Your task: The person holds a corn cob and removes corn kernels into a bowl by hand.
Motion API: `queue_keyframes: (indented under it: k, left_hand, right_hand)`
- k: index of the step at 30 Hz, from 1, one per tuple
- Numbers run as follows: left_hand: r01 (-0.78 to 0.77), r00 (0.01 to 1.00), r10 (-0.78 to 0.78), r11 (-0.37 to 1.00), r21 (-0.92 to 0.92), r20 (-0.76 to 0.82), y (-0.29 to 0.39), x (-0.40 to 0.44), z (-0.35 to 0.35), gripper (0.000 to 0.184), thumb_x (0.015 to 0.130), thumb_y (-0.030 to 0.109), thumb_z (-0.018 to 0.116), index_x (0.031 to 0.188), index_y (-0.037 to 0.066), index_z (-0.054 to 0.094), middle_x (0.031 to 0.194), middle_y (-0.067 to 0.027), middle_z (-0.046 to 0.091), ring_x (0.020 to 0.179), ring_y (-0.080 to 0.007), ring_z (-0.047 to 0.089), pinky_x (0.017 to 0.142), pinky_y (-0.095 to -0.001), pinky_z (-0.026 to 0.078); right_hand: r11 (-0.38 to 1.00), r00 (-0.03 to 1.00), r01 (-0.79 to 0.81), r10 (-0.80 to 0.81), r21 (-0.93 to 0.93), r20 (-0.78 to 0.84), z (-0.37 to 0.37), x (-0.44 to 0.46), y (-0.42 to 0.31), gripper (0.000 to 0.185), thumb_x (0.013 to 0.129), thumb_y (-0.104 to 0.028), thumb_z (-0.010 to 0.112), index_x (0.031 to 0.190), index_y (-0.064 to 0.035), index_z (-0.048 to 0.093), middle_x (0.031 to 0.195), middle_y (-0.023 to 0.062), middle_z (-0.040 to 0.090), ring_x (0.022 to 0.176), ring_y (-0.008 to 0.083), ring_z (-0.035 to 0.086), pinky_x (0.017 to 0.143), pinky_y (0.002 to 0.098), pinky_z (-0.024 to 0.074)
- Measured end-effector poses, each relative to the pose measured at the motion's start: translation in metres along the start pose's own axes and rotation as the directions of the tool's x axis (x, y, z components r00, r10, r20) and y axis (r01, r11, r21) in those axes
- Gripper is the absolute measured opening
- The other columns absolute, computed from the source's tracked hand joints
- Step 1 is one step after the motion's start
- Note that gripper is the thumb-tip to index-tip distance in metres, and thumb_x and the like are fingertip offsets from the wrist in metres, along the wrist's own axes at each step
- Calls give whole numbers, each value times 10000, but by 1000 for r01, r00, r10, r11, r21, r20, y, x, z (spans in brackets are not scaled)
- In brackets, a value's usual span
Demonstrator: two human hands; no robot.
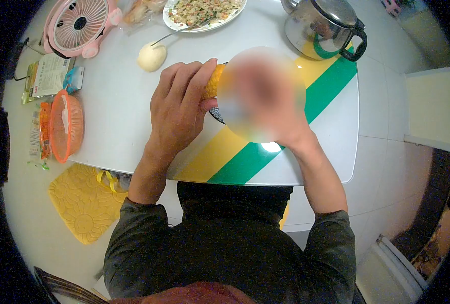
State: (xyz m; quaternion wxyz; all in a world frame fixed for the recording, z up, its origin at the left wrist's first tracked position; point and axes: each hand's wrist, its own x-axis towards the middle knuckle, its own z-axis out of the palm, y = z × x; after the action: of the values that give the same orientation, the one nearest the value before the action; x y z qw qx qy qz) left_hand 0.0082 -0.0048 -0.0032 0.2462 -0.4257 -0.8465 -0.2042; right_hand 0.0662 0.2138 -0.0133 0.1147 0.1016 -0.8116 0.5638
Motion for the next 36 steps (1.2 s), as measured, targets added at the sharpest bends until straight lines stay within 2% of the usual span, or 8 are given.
queue_keyframes:
  k: [4, 7, 10, 16, 19, 24, 33, 36]
  left_hand:
    - [4, 1000, -3, 1000, -27, 23, 1, -1, 1, 688, 845, 341, 794, 1447, 61, 616, 1229, -81, 621, 1169, -305, 596, 953, -418, 541]
    - [-11, 999, 12, 1000, -22, 40, 4, -2, 3, 690, 847, 344, 793, 1448, 53, 616, 1242, -88, 622, 1180, -307, 595, 958, -419, 539]
    - [-25, 999, 26, 1000, -15, 47, 5, -2, 3, 685, 857, 346, 785, 1449, 46, 617, 1253, -100, 622, 1185, -310, 594, 965, -424, 534]
    - [-47, 998, 46, 999, 15, 50, 4, -4, 4, 653, 891, 352, 756, 1452, 46, 620, 1258, -110, 620, 1189, -313, 591, 970, -430, 525]
    - [-49, 998, 48, 999, 23, 47, 3, -4, 4, 644, 899, 354, 747, 1452, 47, 622, 1261, -108, 619, 1189, -312, 591, 969, -429, 525]
    - [-53, 997, 50, 997, 51, 52, 3, -4, 4, 636, 903, 351, 742, 1452, 51, 626, 1260, -105, 617, 1189, -306, 588, 966, -425, 525]
    - [-68, 996, 62, 993, 100, 58, 3, -5, 3, 652, 899, 346, 743, 1469, 53, 620, 1259, -108, 610, 1190, -299, 582, 957, -423, 522]
    - [-4, 999, 1, 998, 66, 41, 7, -4, 3, 649, 861, 333, 759, 1462, 122, 636, 1272, -84, 648, 1181, -321, 606, 972, -436, 550]
  right_hand:
    - [974, 995, -84, 93, 209, -34, 4, 0, 0, 397, 964, -30, 737, 1353, -19, 655, 1012, -8, 651, 928, 73, 589, 786, 216, 478]
    - [965, 995, -93, 101, 246, -22, 7, -1, 4, 400, 977, -28, 735, 1369, -12, 661, 1005, -12, 639, 924, 73, 587, 817, 228, 491]
    - [977, 994, -112, 112, 181, 9, 5, -2, 10, 358, 999, -20, 717, 1353, 3, 669, 1023, 5, 658, 948, 84, 610, 861, 250, 509]
    - [976, 990, -141, 140, 169, 14, 5, -4, 12, 306, 1031, -9, 673, 1336, 16, 673, 1075, 45, 695, 1003, 114, 650, 926, 275, 530]
    - [997, 998, -60, 59, 50, 25, 3, -4, 14, 303, 1043, -8, 652, 1344, 19, 666, 1077, 57, 690, 1000, 119, 649, 936, 284, 539]
    - [995, 1000, 10, -8, -97, 25, 5, -4, 14, 305, 1054, -12, 627, 1356, 24, 654, 1100, 84, 680, 1007, 145, 651, 932, 298, 549]
    - [981, 996, 82, -77, -174, 36, 7, -1, 10, 319, 1066, -31, 595, 1377, 22, 643, 1162, 123, 687, 1027, 196, 668, 952, 320, 548]
    - [990, 997, 71, -67, -124, 43, 4, 3, 1, 354, 1025, -80, 676, 1366, 10, 638, 1116, 142, 672, 979, 267, 661, 885, 374, 546]
